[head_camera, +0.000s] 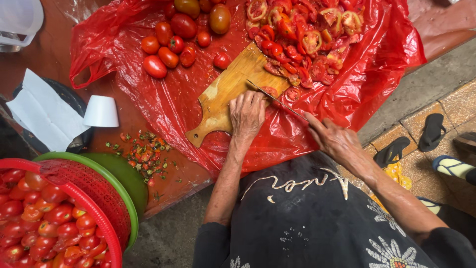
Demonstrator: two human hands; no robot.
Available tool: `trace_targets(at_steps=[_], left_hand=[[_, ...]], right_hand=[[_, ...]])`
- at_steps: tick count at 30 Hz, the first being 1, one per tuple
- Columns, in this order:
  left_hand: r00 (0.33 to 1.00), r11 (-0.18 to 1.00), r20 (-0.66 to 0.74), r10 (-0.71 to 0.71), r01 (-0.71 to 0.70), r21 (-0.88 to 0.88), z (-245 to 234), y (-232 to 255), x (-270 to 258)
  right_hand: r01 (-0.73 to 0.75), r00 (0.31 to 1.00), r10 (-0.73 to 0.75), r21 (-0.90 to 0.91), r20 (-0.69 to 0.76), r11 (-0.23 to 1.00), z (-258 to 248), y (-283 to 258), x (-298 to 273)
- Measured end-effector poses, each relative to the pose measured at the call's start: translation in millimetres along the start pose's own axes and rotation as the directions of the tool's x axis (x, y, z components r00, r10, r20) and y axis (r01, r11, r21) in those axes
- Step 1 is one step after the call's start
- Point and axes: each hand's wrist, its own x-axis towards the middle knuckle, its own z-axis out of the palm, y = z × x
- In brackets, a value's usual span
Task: The person slices tomatoes on a wooden cutting board using a knife. Sliced pieces are moved aside on a red plastic sheet. The person handles whole tomatoes from a nearby basket and continues slicing throughout the clip.
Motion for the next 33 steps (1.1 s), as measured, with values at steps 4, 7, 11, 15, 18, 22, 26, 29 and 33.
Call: trace_targets(at_steps=[4, 7, 11, 15, 18, 22, 26, 29, 33], left_hand=[[0.999, 0.998, 0.031, -0.029, 0.031, -0.057, -7.6, -1.6, 4.8], [0.998, 0.997, 0.057, 0.019, -0.014, -0.076, -14.2, -13.2, 6.2], [0.997, 0.991, 0.076, 0.031, -0.021, -0.130, -15.7, -20.7, 2.2], [0.999, 0.993, 0.041, 0.025, -0.020, -0.119, -10.3, -26.0, 4.6], [1.000, 0.987, 0.022, -0.019, 0.022, -0.157, -11.9, -29.7, -7.0], [0.999, 0.999, 0.036, 0.020, -0.018, -0.048, -4.6, -29.9, -5.2], [1.000, 0.999, 0.006, -0.026, 0.026, -0.035, -11.2, -20.9, -5.5], [1.000, 0.999, -0.020, -0.023, 0.023, -0.023, -21.6, -14.1, 0.4], [1.000, 0.999, -0.016, -0.025, 0.025, -0.034, -28.9, -7.1, 9.0]], right_hand=[[-0.051, 0.996, 0.045, 0.091, 0.073, 0.995, 3.2, 29.2, -23.8], [-0.063, 0.997, 0.055, 0.125, 0.063, 0.990, 2.9, 44.3, -33.0], [-0.050, 0.999, 0.046, 0.219, 0.022, 0.974, -2.3, 41.2, -25.2], [0.077, 0.997, -0.079, 0.220, 0.001, 0.972, -5.4, 16.5, 10.0], [0.166, 0.985, -0.152, 0.221, -0.079, 0.961, -11.3, 2.8, 27.5], [0.135, 0.991, -0.136, 0.066, 0.002, 0.989, -12.8, -6.4, 38.1], [0.049, 0.992, -0.056, 0.059, 0.114, 0.997, -9.1, 4.1, 24.5], [0.042, 0.993, -0.043, 0.009, 0.110, 0.999, -9.9, 27.6, 3.9], [0.075, 0.989, -0.061, -0.102, 0.132, 0.992, -4.4, 45.8, -17.8]])
